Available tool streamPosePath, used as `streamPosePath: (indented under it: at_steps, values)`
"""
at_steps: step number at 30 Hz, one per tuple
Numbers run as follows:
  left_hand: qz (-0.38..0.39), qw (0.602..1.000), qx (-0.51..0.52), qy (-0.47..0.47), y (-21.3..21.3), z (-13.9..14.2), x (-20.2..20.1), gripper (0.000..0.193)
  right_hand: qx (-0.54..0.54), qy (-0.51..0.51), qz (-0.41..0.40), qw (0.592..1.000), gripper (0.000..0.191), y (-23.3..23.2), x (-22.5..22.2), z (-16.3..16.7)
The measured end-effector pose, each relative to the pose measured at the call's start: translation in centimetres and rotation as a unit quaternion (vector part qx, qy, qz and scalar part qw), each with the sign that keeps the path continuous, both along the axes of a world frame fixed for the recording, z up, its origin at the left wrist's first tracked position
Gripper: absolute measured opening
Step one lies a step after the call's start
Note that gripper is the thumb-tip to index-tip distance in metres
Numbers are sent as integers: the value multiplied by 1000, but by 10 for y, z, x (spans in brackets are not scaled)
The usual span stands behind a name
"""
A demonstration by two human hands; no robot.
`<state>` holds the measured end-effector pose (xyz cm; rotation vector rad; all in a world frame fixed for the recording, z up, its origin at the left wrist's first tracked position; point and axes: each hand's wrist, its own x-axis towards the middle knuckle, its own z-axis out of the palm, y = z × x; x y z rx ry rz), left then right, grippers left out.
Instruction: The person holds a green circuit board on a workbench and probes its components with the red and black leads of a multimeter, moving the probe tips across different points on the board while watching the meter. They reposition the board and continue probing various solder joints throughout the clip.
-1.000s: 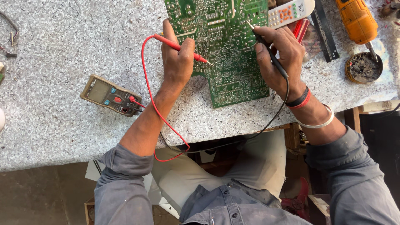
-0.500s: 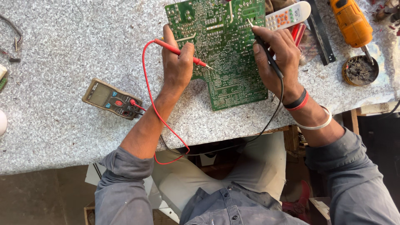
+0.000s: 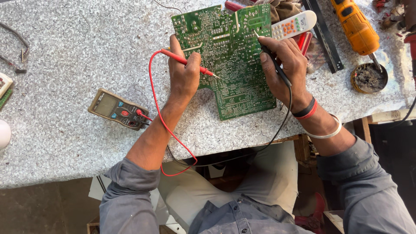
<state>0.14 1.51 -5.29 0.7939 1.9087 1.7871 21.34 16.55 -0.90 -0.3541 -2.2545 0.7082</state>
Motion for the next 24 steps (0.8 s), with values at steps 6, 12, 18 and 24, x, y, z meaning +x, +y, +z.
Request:
streamPosePath:
  at_steps: [6,12,18,24]
  values:
    - [-7,1000,-4,-19,-1,3,0,85,-6,23,10,1000,20,1,1,-2]
    - [-10,1000,7,-20,-1,3,1,85,-13,16,-9,1000,24,1,0,-3]
    - [-2,1000,-10,-15,0,2,0,83,-25,14,-9,1000,25,-1,1,-3]
    - [-10,1000,-10,-19,0,2,0,85,-32,19,-3,999,25,-2,1,-2]
